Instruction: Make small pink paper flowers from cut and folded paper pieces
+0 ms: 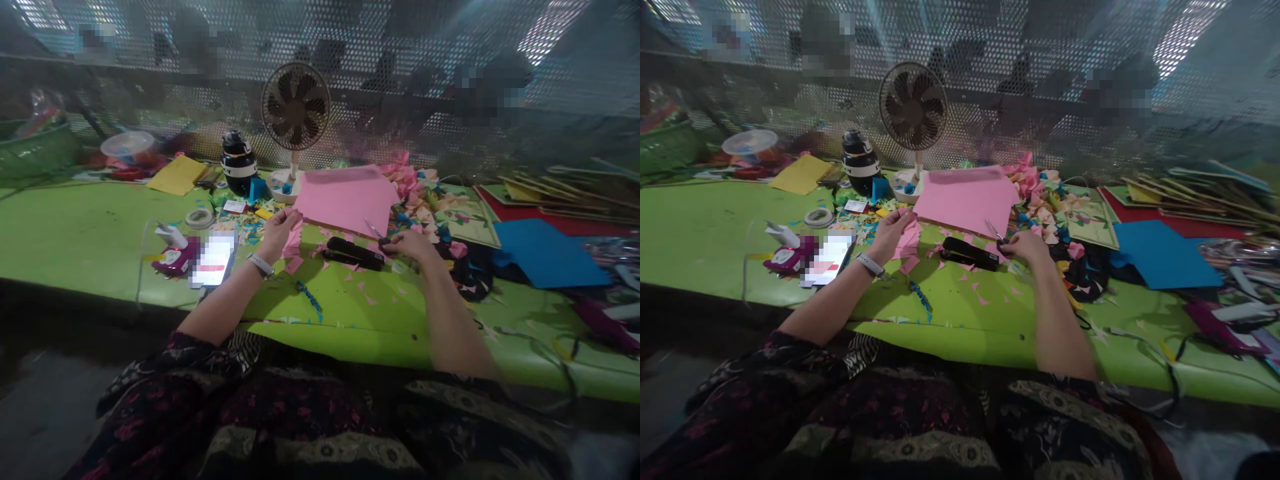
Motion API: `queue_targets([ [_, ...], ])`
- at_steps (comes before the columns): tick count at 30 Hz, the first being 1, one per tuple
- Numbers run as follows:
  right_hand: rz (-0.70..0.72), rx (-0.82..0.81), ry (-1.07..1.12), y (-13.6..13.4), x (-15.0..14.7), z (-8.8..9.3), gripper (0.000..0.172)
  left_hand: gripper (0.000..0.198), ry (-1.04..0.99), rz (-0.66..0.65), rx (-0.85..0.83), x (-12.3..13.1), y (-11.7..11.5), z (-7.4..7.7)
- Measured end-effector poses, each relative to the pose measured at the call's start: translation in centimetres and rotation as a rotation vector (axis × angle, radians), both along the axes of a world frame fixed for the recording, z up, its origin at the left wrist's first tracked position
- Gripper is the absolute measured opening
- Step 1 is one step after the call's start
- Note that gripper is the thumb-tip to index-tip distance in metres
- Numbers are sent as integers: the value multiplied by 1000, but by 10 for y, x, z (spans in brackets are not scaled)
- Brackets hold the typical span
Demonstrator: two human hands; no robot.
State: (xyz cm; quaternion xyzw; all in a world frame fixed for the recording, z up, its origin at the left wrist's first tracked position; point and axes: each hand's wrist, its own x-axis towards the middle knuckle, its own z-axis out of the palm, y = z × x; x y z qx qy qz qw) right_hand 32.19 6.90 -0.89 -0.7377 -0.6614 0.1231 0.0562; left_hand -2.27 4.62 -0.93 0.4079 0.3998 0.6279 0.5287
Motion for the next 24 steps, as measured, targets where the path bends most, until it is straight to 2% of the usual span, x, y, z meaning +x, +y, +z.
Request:
queue_targets([
  [2,7,-50,37,0,3,5,28,15,36,47,20,-2,2,4],
  [4,-12,-18,21,-2,3,12,26,12,34,99,16,-5,4,9],
  [7,-64,235,-6,-10,-9,24,24,10,34,207,-29,-10,6,17],
  [10,-30,482,99,-23,-41,34,25,13,50,246,-55,-15,5,25],
  [12,138,516,182,-33,-69,39,24,14,77,236,-22,-19,3,28],
  [15,418,474,167,-48,-103,48,24,14,136,255,36,-24,-2,27],
  [17,509,441,131,-55,-111,56,23,14,197,256,36,-27,-6,23],
  [20,488,460,120,-62,-100,73,24,13,316,165,4,-28,-13,12],
  [24,362,482,97,-66,-55,86,26,13,394,-14,-83,-24,-21,-1],
])
